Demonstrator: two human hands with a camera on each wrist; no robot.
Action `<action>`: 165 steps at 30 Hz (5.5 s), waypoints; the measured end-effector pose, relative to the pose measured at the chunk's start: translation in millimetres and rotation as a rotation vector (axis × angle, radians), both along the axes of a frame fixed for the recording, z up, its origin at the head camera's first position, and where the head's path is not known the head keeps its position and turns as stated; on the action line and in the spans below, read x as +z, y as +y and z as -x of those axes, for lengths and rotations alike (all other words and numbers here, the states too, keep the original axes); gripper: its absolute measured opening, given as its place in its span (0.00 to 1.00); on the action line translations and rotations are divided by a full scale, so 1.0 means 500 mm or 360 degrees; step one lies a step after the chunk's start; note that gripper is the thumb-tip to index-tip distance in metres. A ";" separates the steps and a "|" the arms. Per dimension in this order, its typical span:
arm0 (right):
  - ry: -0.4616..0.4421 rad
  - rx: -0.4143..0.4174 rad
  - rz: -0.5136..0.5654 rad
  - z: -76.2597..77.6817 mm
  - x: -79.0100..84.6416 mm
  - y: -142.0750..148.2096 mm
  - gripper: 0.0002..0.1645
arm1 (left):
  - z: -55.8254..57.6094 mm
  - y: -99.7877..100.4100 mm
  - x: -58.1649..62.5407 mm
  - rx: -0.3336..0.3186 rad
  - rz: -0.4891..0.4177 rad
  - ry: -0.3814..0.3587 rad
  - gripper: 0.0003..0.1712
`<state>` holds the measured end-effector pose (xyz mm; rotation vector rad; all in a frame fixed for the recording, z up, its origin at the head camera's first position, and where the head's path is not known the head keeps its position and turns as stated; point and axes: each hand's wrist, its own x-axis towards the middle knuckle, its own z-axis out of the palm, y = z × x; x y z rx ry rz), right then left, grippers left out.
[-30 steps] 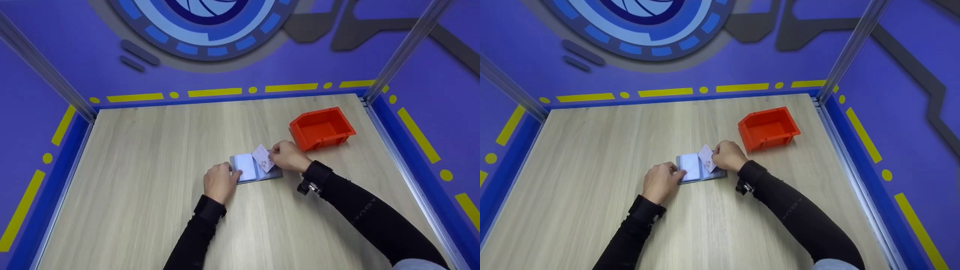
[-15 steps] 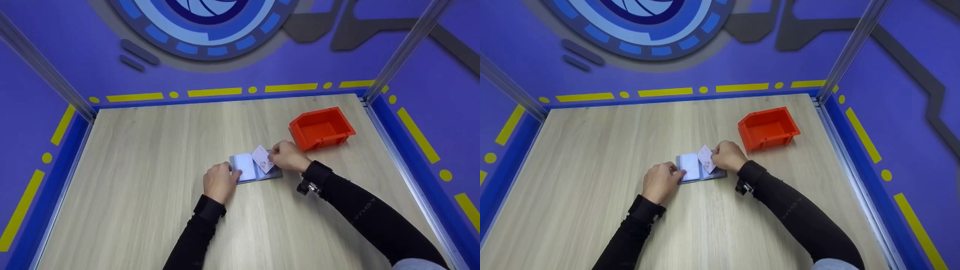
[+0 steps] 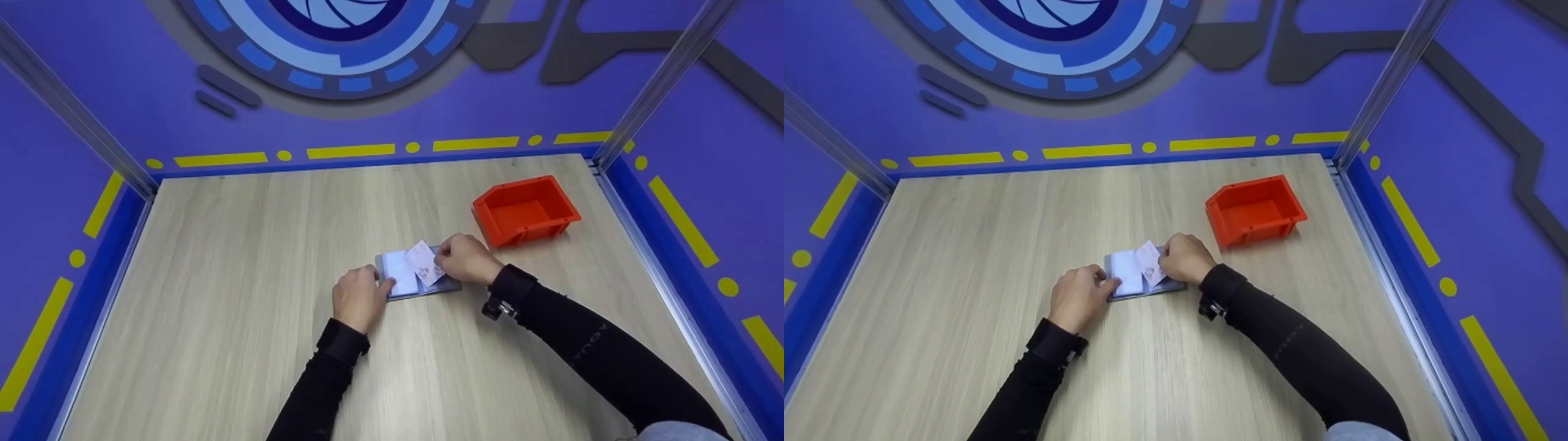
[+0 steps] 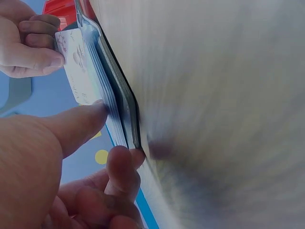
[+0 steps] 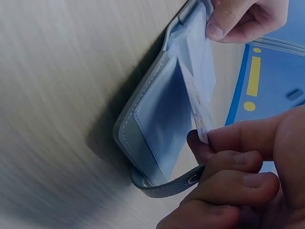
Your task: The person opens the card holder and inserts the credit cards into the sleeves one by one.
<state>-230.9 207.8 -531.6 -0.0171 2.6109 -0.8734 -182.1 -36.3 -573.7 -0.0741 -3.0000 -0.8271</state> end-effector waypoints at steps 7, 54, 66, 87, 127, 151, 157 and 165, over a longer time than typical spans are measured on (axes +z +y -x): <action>0.0044 0.0058 -0.0049 0.001 0.002 -0.005 0.14 | 0.002 0.000 -0.002 0.0004 -0.0006 -0.0017 0.20; 0.0141 0.0153 -0.0096 -0.018 -0.023 -0.072 0.17 | 0.005 -0.001 -0.006 -0.0033 0.0023 0.0075 0.17; 0.0179 0.0240 -0.0132 -0.019 -0.023 -0.087 0.21 | 0.007 -0.002 -0.005 -0.0032 0.0031 0.0069 0.16; 0.0342 0.0211 -0.0089 -0.017 -0.016 -0.064 0.10 | 0.002 0.000 -0.004 -0.0046 0.0033 0.0059 0.21; -0.0061 -0.0042 -0.0093 -0.003 0.013 0.097 0.16 | 0.002 0.005 0.003 -0.0042 -0.0025 0.0003 0.21; 0.0266 0.0223 0.0023 -0.013 0.096 -0.036 0.14 | 0.002 0.000 -0.009 -0.0198 -0.0058 0.0102 0.10; 0.0292 0.0327 0.0136 -0.014 0.062 -0.081 0.15 | 0.009 -0.010 -0.003 -0.0191 -0.0039 0.0066 0.11; 0.0339 0.0446 0.0196 -0.013 0.026 -0.110 0.11 | 0.023 -0.044 0.022 -0.0040 -0.0076 0.0135 0.11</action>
